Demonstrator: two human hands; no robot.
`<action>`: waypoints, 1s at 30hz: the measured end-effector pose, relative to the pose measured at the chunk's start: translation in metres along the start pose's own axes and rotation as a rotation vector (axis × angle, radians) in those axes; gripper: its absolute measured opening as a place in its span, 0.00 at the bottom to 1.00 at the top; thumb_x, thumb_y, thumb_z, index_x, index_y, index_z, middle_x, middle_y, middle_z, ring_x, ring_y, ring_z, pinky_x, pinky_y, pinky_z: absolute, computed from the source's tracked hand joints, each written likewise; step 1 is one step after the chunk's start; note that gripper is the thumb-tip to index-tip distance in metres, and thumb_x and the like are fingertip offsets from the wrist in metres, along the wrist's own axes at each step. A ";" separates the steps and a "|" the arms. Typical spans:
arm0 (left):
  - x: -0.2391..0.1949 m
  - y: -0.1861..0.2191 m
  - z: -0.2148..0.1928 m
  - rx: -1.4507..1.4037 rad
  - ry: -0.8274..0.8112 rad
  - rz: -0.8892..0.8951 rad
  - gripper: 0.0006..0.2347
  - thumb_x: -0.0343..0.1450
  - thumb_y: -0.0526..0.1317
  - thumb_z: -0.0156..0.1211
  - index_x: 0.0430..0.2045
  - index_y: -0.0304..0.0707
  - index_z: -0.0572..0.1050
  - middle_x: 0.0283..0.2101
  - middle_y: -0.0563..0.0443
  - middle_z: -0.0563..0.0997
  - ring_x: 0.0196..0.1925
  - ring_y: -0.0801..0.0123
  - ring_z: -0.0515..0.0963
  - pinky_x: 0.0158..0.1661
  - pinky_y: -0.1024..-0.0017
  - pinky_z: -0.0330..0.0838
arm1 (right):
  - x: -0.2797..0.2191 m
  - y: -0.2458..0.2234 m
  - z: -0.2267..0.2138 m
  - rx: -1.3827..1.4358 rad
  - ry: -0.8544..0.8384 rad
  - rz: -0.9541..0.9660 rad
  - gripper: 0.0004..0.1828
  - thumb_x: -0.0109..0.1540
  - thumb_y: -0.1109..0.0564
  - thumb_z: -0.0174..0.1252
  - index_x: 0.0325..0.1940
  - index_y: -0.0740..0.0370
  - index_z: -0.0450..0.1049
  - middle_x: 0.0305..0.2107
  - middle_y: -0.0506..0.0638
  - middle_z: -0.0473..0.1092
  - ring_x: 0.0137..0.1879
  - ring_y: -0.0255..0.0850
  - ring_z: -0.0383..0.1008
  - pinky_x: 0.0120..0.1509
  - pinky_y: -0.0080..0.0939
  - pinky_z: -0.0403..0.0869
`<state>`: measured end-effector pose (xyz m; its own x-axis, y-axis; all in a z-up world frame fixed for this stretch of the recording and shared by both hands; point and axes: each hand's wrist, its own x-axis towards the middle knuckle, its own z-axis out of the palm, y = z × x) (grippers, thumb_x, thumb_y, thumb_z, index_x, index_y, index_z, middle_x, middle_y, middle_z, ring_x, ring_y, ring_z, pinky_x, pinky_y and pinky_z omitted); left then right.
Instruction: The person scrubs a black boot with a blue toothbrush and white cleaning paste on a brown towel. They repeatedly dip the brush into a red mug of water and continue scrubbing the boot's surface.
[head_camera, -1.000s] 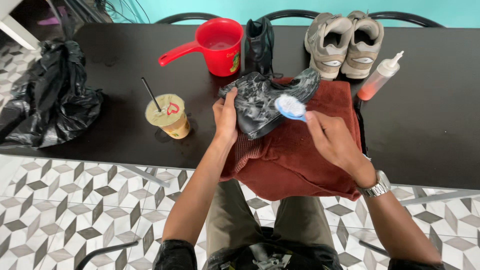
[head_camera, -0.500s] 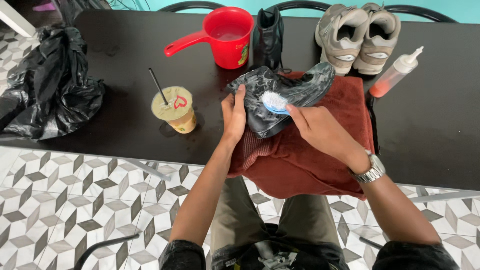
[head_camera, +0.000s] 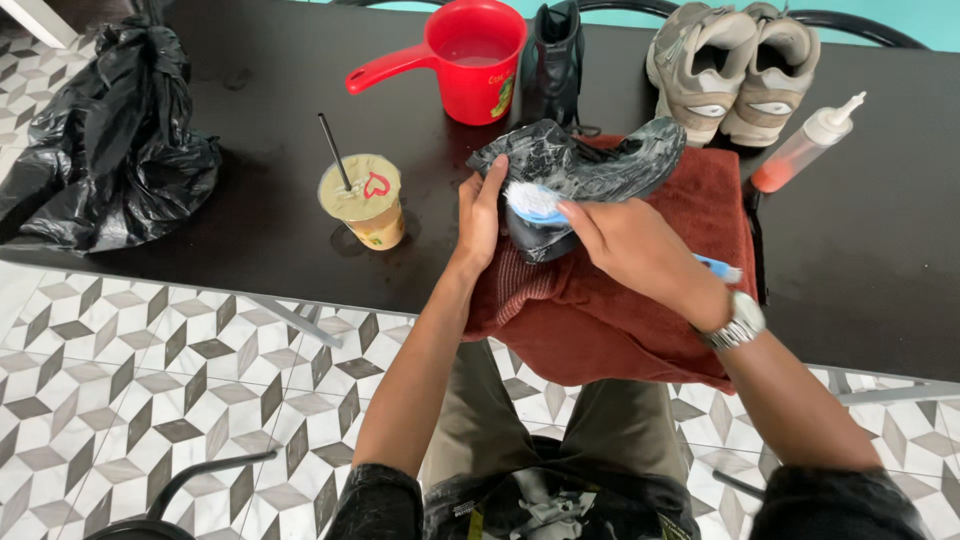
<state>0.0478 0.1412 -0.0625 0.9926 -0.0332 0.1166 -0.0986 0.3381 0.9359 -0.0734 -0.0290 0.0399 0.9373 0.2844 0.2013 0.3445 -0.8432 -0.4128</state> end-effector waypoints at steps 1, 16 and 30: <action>0.002 -0.003 0.000 -0.001 0.002 0.001 0.19 0.76 0.54 0.62 0.17 0.47 0.72 0.17 0.54 0.77 0.17 0.73 0.78 0.19 0.71 0.74 | -0.001 -0.001 -0.001 0.000 -0.001 -0.002 0.35 0.81 0.45 0.41 0.21 0.60 0.64 0.14 0.60 0.69 0.26 0.52 0.75 0.35 0.50 0.73; 0.017 -0.030 -0.007 -0.035 0.001 0.001 0.18 0.76 0.52 0.63 0.18 0.41 0.77 0.15 0.47 0.77 0.12 0.68 0.78 0.10 0.71 0.68 | -0.016 0.010 0.010 0.032 -0.037 -0.100 0.32 0.80 0.45 0.42 0.22 0.59 0.63 0.15 0.61 0.69 0.28 0.57 0.77 0.33 0.50 0.74; 0.019 -0.052 -0.014 0.058 0.024 0.055 0.21 0.76 0.55 0.64 0.19 0.39 0.75 0.16 0.46 0.74 0.15 0.65 0.76 0.16 0.67 0.69 | -0.035 0.022 0.022 -0.191 0.060 -0.249 0.25 0.78 0.46 0.43 0.30 0.55 0.71 0.16 0.58 0.74 0.26 0.62 0.79 0.33 0.62 0.76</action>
<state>0.0723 0.1360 -0.1135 0.9870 0.0072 0.1609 -0.1563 0.2838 0.9461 -0.0979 -0.0475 0.0047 0.8188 0.4702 0.3295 0.5415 -0.8231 -0.1710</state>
